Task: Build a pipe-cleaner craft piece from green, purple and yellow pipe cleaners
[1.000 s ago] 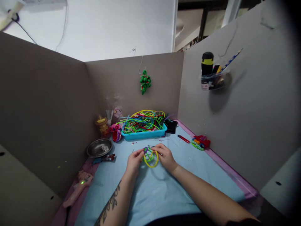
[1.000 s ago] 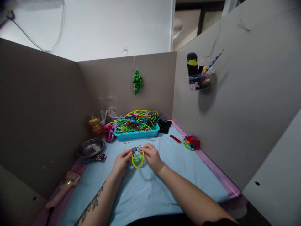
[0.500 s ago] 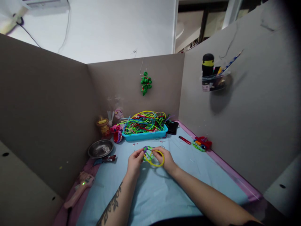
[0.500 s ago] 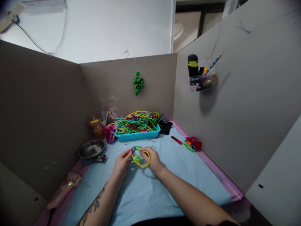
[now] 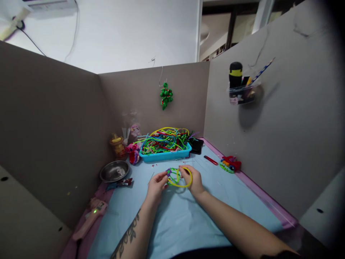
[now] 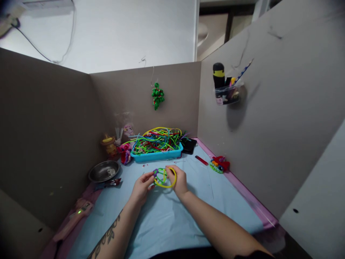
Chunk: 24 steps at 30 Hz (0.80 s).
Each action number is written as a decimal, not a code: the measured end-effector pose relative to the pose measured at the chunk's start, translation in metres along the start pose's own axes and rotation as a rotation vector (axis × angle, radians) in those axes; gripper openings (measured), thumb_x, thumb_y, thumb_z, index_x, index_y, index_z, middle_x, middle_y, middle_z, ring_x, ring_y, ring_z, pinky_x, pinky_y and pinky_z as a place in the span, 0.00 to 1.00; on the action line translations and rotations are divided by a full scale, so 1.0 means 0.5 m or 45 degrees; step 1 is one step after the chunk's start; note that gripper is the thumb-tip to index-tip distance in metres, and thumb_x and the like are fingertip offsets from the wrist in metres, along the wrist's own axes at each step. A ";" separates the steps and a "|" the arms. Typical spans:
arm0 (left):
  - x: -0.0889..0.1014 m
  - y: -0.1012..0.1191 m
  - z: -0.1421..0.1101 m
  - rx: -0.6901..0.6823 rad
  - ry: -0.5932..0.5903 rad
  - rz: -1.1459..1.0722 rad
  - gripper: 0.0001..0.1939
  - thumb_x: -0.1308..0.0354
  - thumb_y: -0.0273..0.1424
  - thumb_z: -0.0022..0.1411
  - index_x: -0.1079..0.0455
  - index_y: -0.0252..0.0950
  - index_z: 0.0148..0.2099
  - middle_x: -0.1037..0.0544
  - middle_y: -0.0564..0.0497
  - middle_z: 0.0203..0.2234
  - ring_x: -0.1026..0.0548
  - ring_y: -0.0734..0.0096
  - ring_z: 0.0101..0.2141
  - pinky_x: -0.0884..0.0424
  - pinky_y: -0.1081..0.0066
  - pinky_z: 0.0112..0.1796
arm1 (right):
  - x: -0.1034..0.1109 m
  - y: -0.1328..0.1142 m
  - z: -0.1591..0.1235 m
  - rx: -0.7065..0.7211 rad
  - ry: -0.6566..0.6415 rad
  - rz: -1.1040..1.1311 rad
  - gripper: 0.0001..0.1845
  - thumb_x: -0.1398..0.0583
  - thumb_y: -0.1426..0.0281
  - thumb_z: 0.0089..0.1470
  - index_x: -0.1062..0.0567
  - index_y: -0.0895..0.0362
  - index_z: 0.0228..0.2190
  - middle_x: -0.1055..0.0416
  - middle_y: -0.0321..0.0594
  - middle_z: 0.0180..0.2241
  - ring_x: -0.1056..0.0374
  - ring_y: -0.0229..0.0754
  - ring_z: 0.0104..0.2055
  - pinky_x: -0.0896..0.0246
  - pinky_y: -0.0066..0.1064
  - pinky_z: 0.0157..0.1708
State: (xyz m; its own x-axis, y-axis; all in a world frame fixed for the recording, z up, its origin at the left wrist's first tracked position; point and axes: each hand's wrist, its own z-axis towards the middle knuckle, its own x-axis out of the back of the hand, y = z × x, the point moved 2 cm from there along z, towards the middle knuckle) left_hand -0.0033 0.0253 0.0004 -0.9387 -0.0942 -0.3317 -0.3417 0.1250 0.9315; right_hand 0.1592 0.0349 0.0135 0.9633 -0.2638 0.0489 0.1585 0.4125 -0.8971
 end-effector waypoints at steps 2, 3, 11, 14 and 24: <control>-0.003 -0.002 -0.002 0.020 -0.021 -0.013 0.21 0.30 0.34 0.38 0.26 0.34 0.38 0.23 0.45 0.34 0.26 0.67 0.33 0.32 0.73 0.29 | -0.001 -0.005 -0.003 0.028 0.014 -0.016 0.17 0.42 0.59 0.49 0.24 0.61 0.30 0.27 0.41 0.24 0.33 0.39 0.23 0.37 0.29 0.25; -0.005 -0.004 -0.003 0.032 -0.034 -0.020 0.21 0.30 0.33 0.38 0.26 0.34 0.38 0.23 0.44 0.34 0.26 0.67 0.33 0.32 0.73 0.29 | -0.002 -0.006 -0.004 0.042 0.025 -0.023 0.17 0.42 0.59 0.49 0.24 0.61 0.31 0.27 0.41 0.25 0.33 0.39 0.24 0.36 0.29 0.26; -0.018 -0.014 -0.011 0.080 -0.079 -0.134 0.19 0.30 0.31 0.39 0.27 0.33 0.37 0.23 0.46 0.33 0.26 0.68 0.32 0.29 0.70 0.32 | 0.002 -0.007 -0.003 0.360 0.021 -0.127 0.11 0.43 0.65 0.53 0.23 0.57 0.31 0.25 0.42 0.32 0.30 0.43 0.35 0.35 0.34 0.37; -0.018 -0.014 -0.010 0.060 -0.054 -0.163 0.18 0.30 0.30 0.39 0.27 0.34 0.37 0.23 0.47 0.32 0.25 0.69 0.31 0.29 0.71 0.31 | 0.015 -0.013 0.003 0.485 0.070 -0.200 0.09 0.44 0.67 0.54 0.24 0.56 0.32 0.26 0.42 0.32 0.30 0.43 0.36 0.35 0.36 0.39; -0.013 -0.025 0.005 0.104 -0.034 -0.314 0.20 0.29 0.29 0.38 0.27 0.34 0.37 0.22 0.48 0.30 0.25 0.71 0.28 0.30 0.73 0.29 | 0.005 -0.021 -0.012 0.623 -0.118 -0.257 0.08 0.44 0.69 0.53 0.25 0.56 0.33 0.26 0.41 0.31 0.31 0.42 0.35 0.36 0.34 0.38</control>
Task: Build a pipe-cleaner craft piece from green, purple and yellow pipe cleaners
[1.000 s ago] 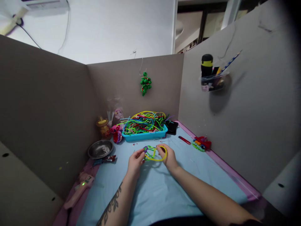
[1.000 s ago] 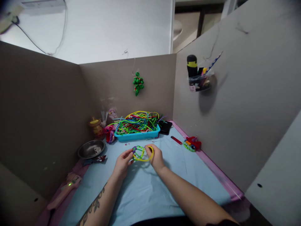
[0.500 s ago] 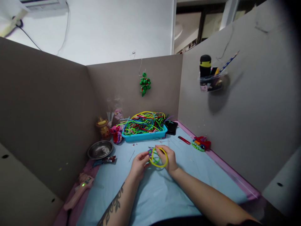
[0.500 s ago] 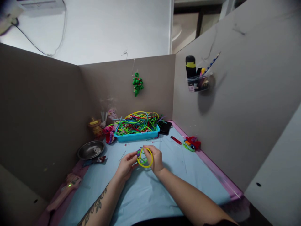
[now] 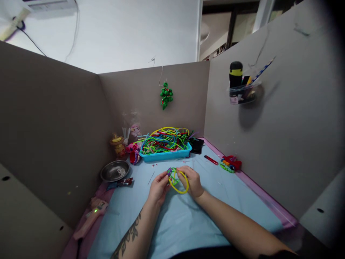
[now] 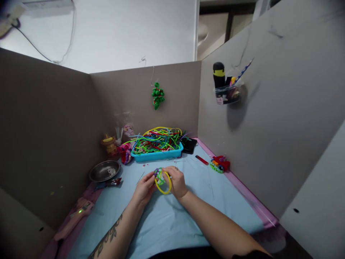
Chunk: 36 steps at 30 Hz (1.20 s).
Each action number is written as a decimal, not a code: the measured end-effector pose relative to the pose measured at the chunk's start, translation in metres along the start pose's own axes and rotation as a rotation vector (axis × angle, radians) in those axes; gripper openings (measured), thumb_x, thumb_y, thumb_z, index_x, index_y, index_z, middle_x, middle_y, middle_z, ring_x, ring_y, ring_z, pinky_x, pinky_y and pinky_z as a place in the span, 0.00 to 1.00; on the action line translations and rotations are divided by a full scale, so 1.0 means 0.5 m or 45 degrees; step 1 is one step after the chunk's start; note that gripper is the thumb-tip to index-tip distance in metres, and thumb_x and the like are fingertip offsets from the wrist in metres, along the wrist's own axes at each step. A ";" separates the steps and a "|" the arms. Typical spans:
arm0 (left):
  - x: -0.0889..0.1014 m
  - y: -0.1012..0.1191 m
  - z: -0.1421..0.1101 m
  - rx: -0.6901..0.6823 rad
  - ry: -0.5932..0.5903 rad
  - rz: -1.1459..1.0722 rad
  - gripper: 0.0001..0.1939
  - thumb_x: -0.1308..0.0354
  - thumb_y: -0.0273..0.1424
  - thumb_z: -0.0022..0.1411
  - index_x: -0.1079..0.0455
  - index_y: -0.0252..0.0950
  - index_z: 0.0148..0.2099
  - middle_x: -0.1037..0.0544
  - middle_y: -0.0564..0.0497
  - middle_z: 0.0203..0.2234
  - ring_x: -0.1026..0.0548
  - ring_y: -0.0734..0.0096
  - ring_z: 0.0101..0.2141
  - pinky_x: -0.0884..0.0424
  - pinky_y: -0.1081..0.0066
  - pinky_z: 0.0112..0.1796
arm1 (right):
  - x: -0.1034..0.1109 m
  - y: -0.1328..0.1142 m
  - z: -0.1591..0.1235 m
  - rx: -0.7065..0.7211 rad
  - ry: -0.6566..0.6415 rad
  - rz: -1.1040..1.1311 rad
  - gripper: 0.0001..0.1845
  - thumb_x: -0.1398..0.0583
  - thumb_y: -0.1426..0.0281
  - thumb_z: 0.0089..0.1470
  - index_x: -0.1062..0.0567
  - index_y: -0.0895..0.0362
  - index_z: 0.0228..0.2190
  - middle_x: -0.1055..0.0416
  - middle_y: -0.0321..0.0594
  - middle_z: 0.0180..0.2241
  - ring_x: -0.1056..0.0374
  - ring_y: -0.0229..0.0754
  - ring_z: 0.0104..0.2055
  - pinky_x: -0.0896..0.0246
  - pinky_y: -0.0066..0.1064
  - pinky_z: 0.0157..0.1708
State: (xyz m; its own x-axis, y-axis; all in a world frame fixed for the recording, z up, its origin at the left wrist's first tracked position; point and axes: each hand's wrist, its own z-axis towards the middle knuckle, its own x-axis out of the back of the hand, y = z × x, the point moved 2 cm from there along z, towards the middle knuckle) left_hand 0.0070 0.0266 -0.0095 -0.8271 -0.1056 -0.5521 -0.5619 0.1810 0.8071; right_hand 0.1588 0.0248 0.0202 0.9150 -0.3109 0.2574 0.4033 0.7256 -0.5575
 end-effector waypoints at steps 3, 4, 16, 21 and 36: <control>-0.003 0.007 -0.002 -0.087 -0.013 0.000 0.19 0.30 0.30 0.38 0.27 0.34 0.36 0.22 0.48 0.31 0.25 0.71 0.30 0.30 0.72 0.32 | -0.009 -0.001 -0.001 -0.288 -0.015 0.062 0.11 0.44 0.66 0.53 0.25 0.58 0.28 0.27 0.41 0.27 0.32 0.41 0.31 0.37 0.31 0.33; -0.005 0.010 -0.004 -0.115 -0.013 0.014 0.19 0.30 0.30 0.38 0.27 0.34 0.36 0.22 0.48 0.31 0.25 0.71 0.30 0.30 0.72 0.32 | -0.011 -0.001 -0.001 -0.372 -0.029 0.095 0.12 0.44 0.65 0.53 0.25 0.59 0.27 0.27 0.41 0.26 0.32 0.41 0.30 0.37 0.30 0.31; 0.004 0.032 -0.005 -0.242 0.083 -0.027 0.19 0.30 0.31 0.37 0.27 0.34 0.35 0.23 0.50 0.30 0.26 0.71 0.30 0.32 0.71 0.34 | -0.053 0.009 -0.023 -0.506 -0.384 0.327 0.17 0.43 0.71 0.46 0.30 0.57 0.41 0.33 0.32 0.21 0.38 0.35 0.21 0.43 0.25 0.22; 0.017 0.034 0.009 -0.309 0.156 -0.178 0.20 0.29 0.29 0.36 0.29 0.34 0.35 0.24 0.50 0.30 0.26 0.73 0.30 0.31 0.72 0.34 | -0.059 0.010 -0.020 -0.568 -0.266 0.468 0.08 0.43 0.72 0.42 0.37 0.55 0.28 0.38 0.29 0.22 0.39 0.33 0.24 0.41 0.24 0.25; 0.000 0.028 0.000 -0.326 0.070 -0.157 0.17 0.30 0.29 0.36 0.29 0.33 0.32 0.24 0.52 0.26 0.26 0.74 0.29 0.31 0.71 0.36 | -0.071 -0.011 -0.031 -0.991 -0.592 0.650 0.10 0.43 0.66 0.43 0.37 0.57 0.17 0.39 0.27 0.12 0.49 0.28 0.12 0.56 0.20 0.12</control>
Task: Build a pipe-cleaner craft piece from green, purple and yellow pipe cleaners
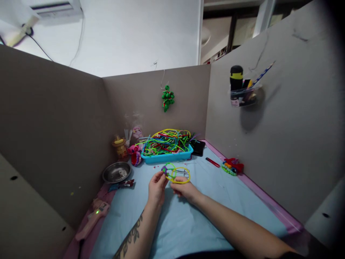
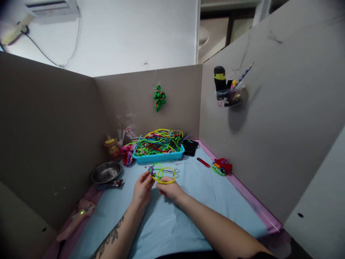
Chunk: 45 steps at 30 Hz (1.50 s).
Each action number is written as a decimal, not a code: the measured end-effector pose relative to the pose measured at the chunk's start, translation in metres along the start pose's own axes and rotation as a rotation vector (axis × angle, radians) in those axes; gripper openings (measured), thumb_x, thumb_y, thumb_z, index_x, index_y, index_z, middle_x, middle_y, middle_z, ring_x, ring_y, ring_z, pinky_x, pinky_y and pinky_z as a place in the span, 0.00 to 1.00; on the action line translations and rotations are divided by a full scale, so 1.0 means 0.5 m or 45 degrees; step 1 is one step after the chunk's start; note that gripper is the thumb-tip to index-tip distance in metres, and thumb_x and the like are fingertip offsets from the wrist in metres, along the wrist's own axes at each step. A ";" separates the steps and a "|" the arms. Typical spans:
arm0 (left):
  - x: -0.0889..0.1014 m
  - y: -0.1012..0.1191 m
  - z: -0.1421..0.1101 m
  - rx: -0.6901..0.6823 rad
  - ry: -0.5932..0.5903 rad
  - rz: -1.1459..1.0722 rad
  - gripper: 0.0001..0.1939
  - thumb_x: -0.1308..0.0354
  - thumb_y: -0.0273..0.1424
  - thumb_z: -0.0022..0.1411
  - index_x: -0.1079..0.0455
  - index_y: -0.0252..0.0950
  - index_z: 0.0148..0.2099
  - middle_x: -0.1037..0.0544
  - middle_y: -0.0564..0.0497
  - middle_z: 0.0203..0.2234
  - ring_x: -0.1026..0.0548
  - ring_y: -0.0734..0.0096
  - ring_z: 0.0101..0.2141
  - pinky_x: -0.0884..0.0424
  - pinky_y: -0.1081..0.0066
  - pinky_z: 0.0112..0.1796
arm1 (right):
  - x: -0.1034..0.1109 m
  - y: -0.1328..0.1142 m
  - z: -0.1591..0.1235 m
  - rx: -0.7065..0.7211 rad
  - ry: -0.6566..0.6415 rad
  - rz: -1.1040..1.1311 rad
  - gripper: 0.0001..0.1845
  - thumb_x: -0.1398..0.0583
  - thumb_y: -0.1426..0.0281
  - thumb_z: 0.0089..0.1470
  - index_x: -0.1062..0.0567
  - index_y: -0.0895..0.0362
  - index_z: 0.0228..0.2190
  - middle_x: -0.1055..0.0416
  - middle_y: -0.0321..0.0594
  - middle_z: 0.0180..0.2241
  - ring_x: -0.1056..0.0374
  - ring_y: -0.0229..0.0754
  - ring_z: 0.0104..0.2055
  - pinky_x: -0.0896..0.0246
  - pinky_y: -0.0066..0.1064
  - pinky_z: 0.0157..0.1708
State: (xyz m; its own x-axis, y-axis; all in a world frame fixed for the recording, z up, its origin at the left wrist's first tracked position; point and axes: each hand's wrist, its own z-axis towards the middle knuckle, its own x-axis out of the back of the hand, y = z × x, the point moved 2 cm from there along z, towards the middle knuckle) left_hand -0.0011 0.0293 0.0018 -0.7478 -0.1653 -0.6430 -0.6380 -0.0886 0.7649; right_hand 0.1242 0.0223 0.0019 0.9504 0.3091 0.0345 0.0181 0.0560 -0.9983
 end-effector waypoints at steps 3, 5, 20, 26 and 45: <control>0.004 0.002 0.003 -0.004 -0.015 -0.017 0.18 0.30 0.29 0.37 0.29 0.34 0.33 0.23 0.51 0.27 0.25 0.72 0.30 0.31 0.70 0.37 | -0.008 -0.005 -0.018 0.090 -0.326 -0.286 0.12 0.41 0.70 0.41 0.37 0.57 0.13 0.44 0.26 0.11 0.49 0.28 0.14 0.55 0.19 0.14; 0.005 0.004 0.005 -0.005 -0.041 -0.027 0.18 0.30 0.29 0.37 0.29 0.34 0.34 0.22 0.51 0.28 0.24 0.71 0.31 0.32 0.70 0.38 | -0.010 -0.006 -0.031 0.152 -0.604 -0.495 0.12 0.40 0.71 0.41 0.36 0.58 0.13 0.44 0.25 0.11 0.50 0.27 0.15 0.57 0.19 0.14; 0.014 0.005 0.008 -0.013 0.053 0.123 0.20 0.30 0.33 0.38 0.29 0.34 0.36 0.24 0.50 0.30 0.26 0.72 0.30 0.31 0.71 0.35 | 0.060 -0.038 -0.021 1.058 0.463 -1.031 0.16 0.41 0.68 0.51 0.29 0.53 0.44 0.34 0.46 0.41 0.35 0.46 0.43 0.36 0.38 0.41; 0.008 -0.003 0.001 -0.009 -0.008 0.216 0.19 0.31 0.32 0.39 0.27 0.33 0.36 0.23 0.48 0.31 0.25 0.71 0.31 0.30 0.71 0.35 | 0.060 -0.023 -0.017 0.994 0.473 -0.999 0.09 0.46 0.70 0.56 0.30 0.54 0.39 0.30 0.41 0.31 0.33 0.42 0.34 0.36 0.34 0.37; 0.003 -0.018 -0.004 -0.037 -0.036 0.286 0.21 0.30 0.31 0.36 0.29 0.31 0.35 0.23 0.50 0.26 0.27 0.74 0.26 0.33 0.75 0.29 | 0.002 -0.035 -0.029 1.061 0.162 -0.959 0.09 0.47 0.74 0.55 0.27 0.55 0.33 0.28 0.40 0.30 0.33 0.40 0.34 0.38 0.32 0.36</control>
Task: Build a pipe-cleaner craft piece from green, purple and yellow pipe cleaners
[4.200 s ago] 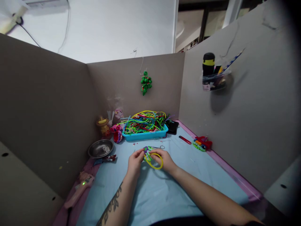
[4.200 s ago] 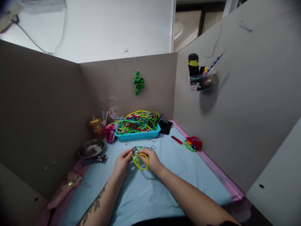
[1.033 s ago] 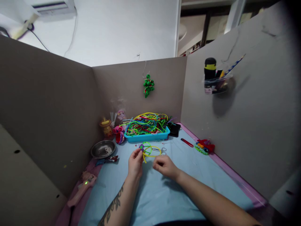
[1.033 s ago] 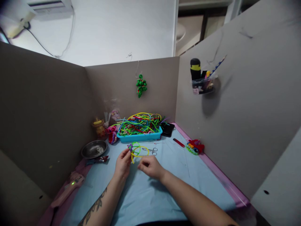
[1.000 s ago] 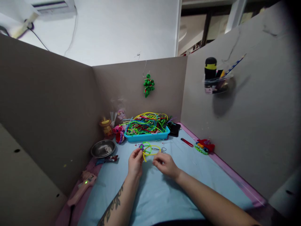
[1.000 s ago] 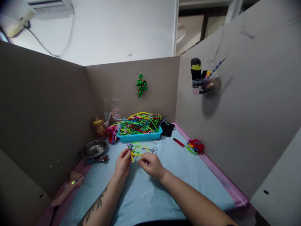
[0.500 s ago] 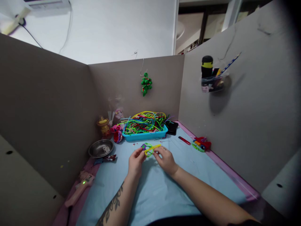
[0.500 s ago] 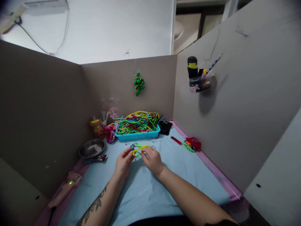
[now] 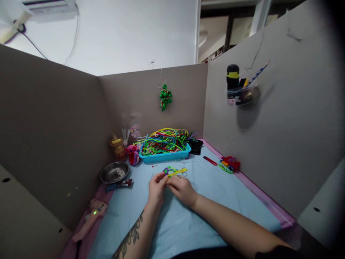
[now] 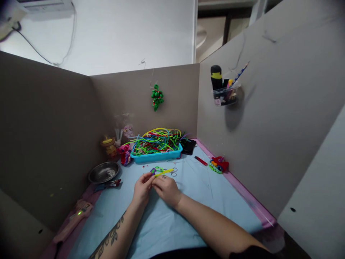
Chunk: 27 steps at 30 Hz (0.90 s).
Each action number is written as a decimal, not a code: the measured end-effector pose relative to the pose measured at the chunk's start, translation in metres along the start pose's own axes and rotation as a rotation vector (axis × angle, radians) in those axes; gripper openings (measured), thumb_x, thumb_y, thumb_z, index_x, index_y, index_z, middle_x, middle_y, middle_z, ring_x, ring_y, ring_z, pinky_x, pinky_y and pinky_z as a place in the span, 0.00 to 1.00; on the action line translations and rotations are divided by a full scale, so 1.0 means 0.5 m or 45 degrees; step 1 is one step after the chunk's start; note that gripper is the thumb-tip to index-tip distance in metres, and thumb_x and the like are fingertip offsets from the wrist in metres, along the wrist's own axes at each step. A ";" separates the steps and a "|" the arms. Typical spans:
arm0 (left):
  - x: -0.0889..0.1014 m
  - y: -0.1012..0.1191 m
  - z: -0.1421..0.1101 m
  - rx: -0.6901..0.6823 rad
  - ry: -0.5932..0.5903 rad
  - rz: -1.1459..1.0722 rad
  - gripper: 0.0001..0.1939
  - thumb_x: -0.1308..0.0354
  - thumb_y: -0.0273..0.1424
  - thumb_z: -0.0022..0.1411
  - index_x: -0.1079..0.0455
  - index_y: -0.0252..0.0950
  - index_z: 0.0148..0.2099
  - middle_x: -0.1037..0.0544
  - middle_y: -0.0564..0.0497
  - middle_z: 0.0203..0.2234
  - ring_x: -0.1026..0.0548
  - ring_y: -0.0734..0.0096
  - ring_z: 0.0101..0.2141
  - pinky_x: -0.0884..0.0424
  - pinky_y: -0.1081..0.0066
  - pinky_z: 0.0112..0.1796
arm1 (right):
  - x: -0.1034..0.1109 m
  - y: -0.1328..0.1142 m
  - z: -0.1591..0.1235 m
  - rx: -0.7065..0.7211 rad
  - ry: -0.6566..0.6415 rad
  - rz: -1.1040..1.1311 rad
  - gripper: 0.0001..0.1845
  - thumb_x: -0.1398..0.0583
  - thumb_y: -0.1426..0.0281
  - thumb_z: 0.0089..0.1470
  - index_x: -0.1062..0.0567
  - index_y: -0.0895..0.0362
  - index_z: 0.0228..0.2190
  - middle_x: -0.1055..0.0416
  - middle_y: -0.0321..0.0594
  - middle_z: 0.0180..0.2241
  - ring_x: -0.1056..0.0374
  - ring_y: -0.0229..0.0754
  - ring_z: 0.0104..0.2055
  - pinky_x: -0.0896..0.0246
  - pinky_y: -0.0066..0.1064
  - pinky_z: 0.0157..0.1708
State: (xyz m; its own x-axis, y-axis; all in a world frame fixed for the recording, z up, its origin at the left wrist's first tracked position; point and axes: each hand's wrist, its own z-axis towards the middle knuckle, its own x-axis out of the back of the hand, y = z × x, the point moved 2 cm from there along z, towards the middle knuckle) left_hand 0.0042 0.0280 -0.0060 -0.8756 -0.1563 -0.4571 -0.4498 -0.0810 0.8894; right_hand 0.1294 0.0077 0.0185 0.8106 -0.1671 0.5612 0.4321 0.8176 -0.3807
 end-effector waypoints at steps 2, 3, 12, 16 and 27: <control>0.000 -0.001 0.002 -0.021 -0.004 0.003 0.20 0.30 0.31 0.36 0.29 0.30 0.34 0.23 0.50 0.26 0.27 0.74 0.26 0.33 0.74 0.30 | -0.004 -0.002 0.000 0.042 0.026 0.050 0.09 0.48 0.74 0.55 0.27 0.55 0.32 0.28 0.41 0.30 0.33 0.40 0.35 0.38 0.32 0.37; 0.000 -0.002 0.003 -0.027 -0.008 -0.008 0.20 0.30 0.30 0.36 0.29 0.30 0.34 0.23 0.50 0.26 0.27 0.74 0.26 0.32 0.74 0.30 | -0.006 -0.004 0.000 0.073 0.022 0.092 0.08 0.47 0.74 0.55 0.28 0.55 0.32 0.28 0.41 0.30 0.33 0.40 0.35 0.38 0.32 0.37; -0.003 0.005 0.004 0.085 0.015 -0.130 0.22 0.28 0.30 0.32 0.31 0.32 0.32 0.25 0.54 0.21 0.28 0.76 0.23 0.33 0.75 0.27 | 0.015 -0.044 0.014 0.210 -0.350 0.644 0.07 0.41 0.65 0.51 0.27 0.54 0.25 0.28 0.38 0.27 0.33 0.40 0.35 0.38 0.35 0.41; -0.003 0.005 0.000 0.128 0.022 -0.175 0.22 0.29 0.30 0.33 0.32 0.32 0.33 0.25 0.54 0.23 0.27 0.75 0.25 0.32 0.74 0.30 | 0.033 -0.049 0.017 0.212 -0.744 0.992 0.17 0.42 0.54 0.50 0.24 0.55 0.30 0.27 0.39 0.29 0.31 0.40 0.35 0.37 0.34 0.40; 0.001 0.006 0.000 0.017 -0.010 -0.026 0.19 0.30 0.31 0.36 0.33 0.32 0.30 0.27 0.54 0.23 0.28 0.77 0.24 0.34 0.76 0.27 | 0.054 0.041 0.008 -0.302 0.310 0.142 0.13 0.43 0.63 0.53 0.26 0.53 0.39 0.32 0.43 0.36 0.37 0.45 0.40 0.42 0.40 0.44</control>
State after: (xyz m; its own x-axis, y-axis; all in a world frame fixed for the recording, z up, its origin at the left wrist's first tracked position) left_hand 0.0023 0.0278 -0.0033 -0.8675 -0.1473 -0.4750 -0.4698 -0.0710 0.8799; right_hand 0.1585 0.0223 0.0287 0.9161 -0.2337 0.3259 0.3921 0.6920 -0.6061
